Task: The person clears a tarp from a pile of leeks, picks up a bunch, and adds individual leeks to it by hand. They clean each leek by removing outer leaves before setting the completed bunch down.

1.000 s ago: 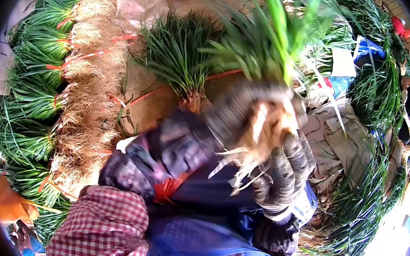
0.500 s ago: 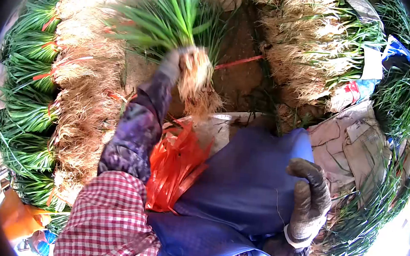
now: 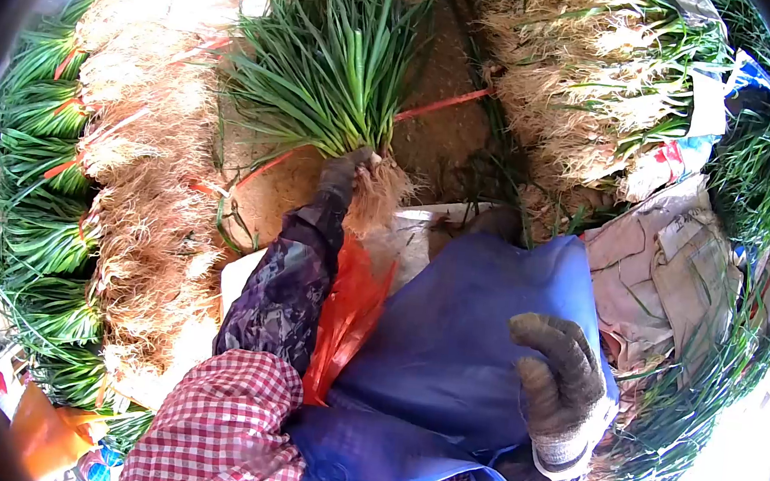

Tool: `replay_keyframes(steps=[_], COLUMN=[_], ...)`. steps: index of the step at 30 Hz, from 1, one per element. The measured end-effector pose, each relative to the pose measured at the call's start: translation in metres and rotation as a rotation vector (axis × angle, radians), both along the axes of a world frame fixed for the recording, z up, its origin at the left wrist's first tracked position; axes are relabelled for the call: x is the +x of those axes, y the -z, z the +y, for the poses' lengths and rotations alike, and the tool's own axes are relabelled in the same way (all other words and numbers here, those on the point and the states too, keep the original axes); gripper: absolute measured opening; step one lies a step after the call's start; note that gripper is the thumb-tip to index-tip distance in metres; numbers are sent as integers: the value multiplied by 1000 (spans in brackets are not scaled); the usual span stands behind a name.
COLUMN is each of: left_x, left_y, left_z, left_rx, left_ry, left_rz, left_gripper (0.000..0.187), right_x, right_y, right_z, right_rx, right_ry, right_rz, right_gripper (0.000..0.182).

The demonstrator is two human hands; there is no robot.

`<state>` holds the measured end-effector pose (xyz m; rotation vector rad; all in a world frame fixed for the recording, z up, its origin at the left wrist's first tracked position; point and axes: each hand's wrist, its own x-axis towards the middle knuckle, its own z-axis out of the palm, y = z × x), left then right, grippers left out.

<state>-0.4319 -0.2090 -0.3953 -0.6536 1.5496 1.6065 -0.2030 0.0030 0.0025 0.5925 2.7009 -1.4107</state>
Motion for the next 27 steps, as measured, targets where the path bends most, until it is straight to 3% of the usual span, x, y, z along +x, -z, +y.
replay_keyframes(steps=[1, 2, 4, 11, 12, 15, 17, 22, 26, 27], left_x=[-2, -3, 8, 0, -6, -12, -12, -1, 0, -3], left_y=[-2, -37, -47, 10, 15, 16, 14, 1, -47, -64], left_z=[4, 14, 17, -8, -13, -23, -31, -53, -48, -38], left_rx=[-106, -306, -604, -620, -610, -589, -588, -585, -532, -489], left_ry=[19, 87, 186, 588, 598, 512, 442, 292, 148, 116], left_rz=[-1, 26, 223, 477, 490, 444, 413, 367, 439, 482], left_gripper=[30, 38, 45, 41, 41, 39, 38, 37, 37, 37], right_x=[1, 1, 3, 22, 24, 63, 95, 197, 288, 308], right_y=[2, 4, 4, -1, 1, -6, -37, -9, 5, 9], right_z=[1, 1, -1, 9, 10, 18, 19, 23, 28, 32], right_rx=[11, 23, -28, 2, 6, 186, 308, 531, 826, 798], right_ry=[-14, -26, 34, -9, 20, 238, 434, 785, 1139, 1264], right_rz=[31, 62, 107, 171, 309, 507, 262, 243, 121, 112], right_gripper=[24, 24, 23, 23, 26, 25, 23, 24, 18, 16])
